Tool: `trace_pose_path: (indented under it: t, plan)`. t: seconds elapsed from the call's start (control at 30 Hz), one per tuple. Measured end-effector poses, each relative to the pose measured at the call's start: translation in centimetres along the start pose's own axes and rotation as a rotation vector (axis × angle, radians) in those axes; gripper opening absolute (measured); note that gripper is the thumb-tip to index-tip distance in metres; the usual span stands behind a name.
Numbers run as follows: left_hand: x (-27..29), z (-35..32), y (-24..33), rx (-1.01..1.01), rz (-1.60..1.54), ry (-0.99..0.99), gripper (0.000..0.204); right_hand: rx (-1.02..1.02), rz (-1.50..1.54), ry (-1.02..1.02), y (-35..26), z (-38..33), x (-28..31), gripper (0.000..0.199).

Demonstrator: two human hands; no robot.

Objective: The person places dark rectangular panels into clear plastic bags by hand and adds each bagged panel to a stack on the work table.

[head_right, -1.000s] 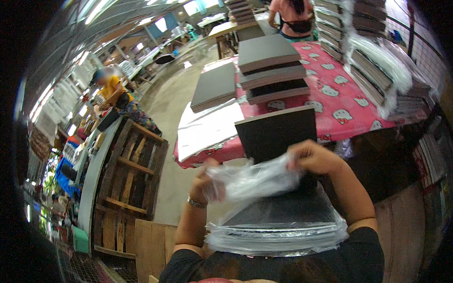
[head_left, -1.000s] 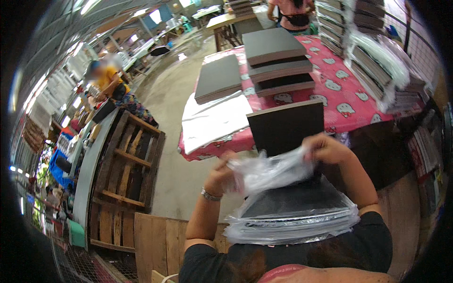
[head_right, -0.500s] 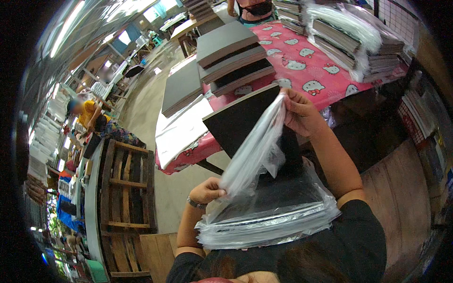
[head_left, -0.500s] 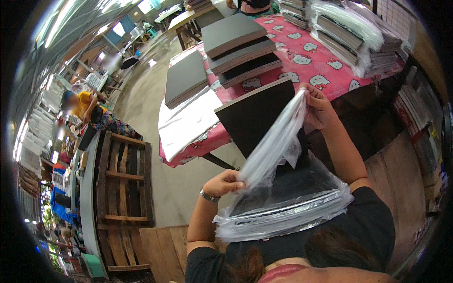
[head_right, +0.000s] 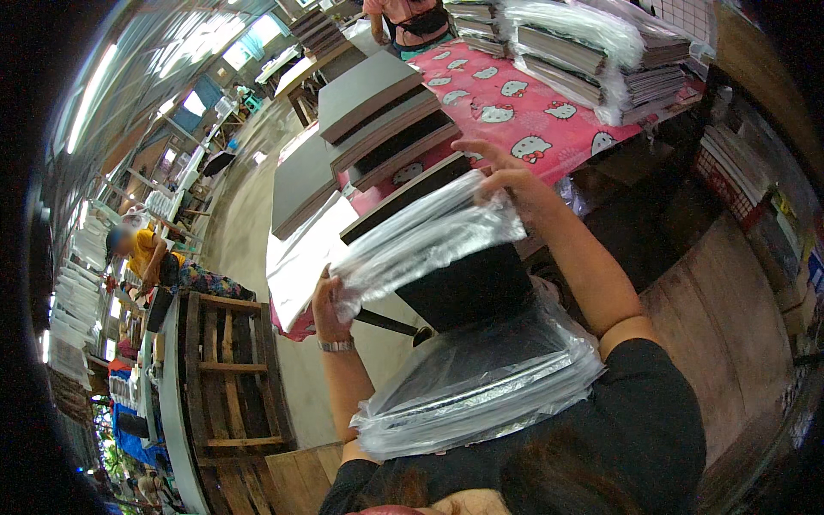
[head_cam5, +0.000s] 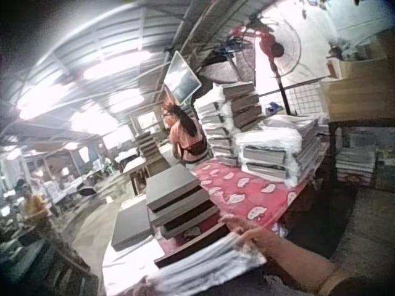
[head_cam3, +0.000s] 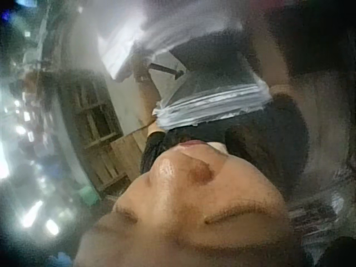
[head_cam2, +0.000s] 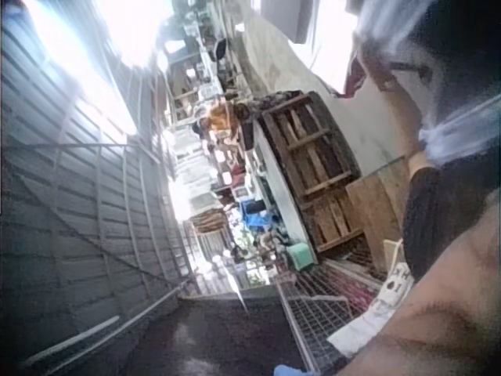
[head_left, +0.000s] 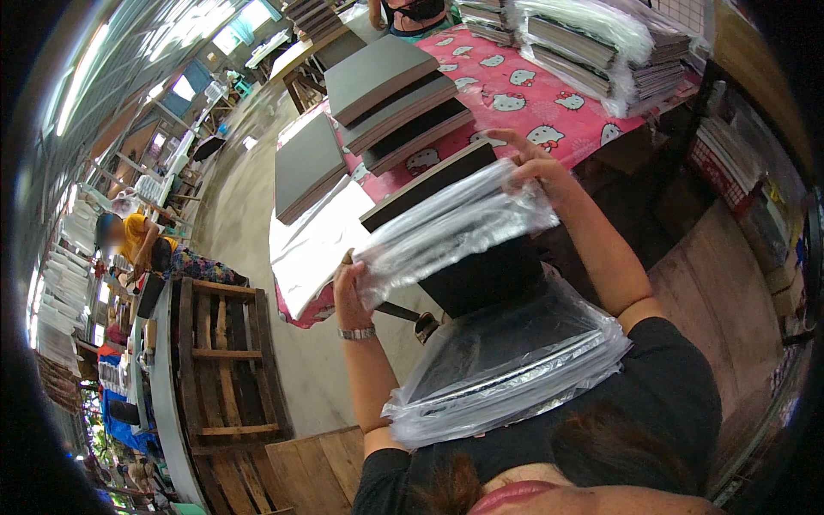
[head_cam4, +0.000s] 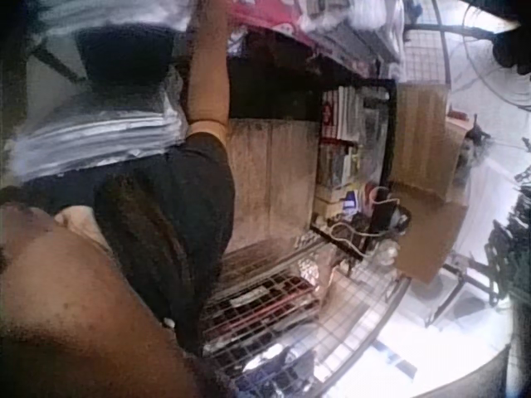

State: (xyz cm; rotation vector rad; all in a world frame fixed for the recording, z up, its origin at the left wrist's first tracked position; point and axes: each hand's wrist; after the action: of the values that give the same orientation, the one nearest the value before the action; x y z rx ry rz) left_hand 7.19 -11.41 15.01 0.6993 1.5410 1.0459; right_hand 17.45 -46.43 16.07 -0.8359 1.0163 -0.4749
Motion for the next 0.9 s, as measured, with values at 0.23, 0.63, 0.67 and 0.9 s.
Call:
trace_pose_path:
  t: [0.23, 0.63, 0.67, 0.9]
  plan:
    - [-2.9, 2.7, -2.8, -0.452, 0.914, 0.355, 0.049, 0.821, -1.433, 0.443, 3.6, 2.0, -0.9, 0.054]
    - [-0.7, -6.4, 5.1, 0.06, 0.539, -0.123, 0.013, -0.129, -0.173, 0.19, -3.8, -8.8, -3.4, 0.031]
    - [-0.3, -6.1, 5.1, 0.25, 0.552, -0.206, 0.012, -0.164, -0.098, 0.157, -4.3, -9.6, -4.1, 0.039]
    - [5.7, -3.6, -5.5, 0.827, 0.4, -0.401, 0.023, -0.618, -0.026, 0.23, 9.3, -14.5, 10.2, 0.036]
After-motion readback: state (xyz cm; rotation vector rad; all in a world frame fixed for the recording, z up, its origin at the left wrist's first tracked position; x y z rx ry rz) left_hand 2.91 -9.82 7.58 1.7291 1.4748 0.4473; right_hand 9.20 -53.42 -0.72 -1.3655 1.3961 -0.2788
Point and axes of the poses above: each hand's wrist, its own z-axis towards the middle knuckle, its own x-axis out of the back of the hand, y = z × x, and after that the axes turned 11 degrees about y, right-handed
